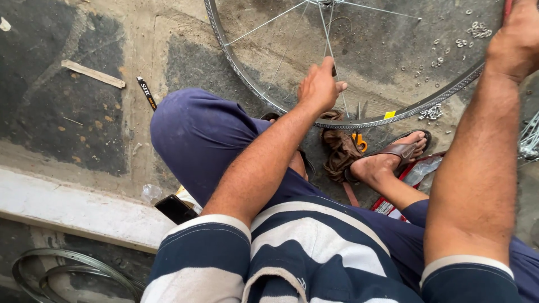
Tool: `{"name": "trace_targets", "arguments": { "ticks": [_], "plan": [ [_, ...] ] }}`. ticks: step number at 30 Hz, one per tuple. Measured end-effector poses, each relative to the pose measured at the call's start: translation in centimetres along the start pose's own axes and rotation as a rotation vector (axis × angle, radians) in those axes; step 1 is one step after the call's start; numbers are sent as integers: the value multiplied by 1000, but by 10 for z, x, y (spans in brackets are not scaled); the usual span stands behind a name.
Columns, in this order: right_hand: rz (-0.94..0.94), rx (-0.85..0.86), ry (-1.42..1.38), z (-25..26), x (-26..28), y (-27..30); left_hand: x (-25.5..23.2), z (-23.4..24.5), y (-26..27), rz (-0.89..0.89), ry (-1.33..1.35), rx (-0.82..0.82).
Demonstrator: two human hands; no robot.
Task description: The person sits on the floor and laces a bicycle wheel by inserting spokes into the hub and rim, then securing them with nipples. The person handles the wheel, spokes, and nipples by hand, rotating the wheel as needed to continue lacing.
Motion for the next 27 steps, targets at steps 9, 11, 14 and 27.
{"name": "trace_targets", "arguments": {
  "ticks": [9,11,14,27],
  "plan": [
    [-31,53,17,-4,-4,-2,1,-7,-2,15,27,33],
    [-36,64,18,-7,-4,-3,2,-7,-2,7,9,32],
    [-46,77,28,-10,-5,-3,5,-9,-1,2,19,38],
    [-70,106,55,-22,-7,-14,5,-12,0,79,137,63]
  ]
}}
Point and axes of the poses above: each hand's wrist, its own y-axis away from the middle knuckle, its own z-axis out of the back of the hand, x = y × z, the point moved 2 cm from there along -y, towards the middle knuckle, and after that the axes turned 14 degrees about -x, right-handed, at the moved point
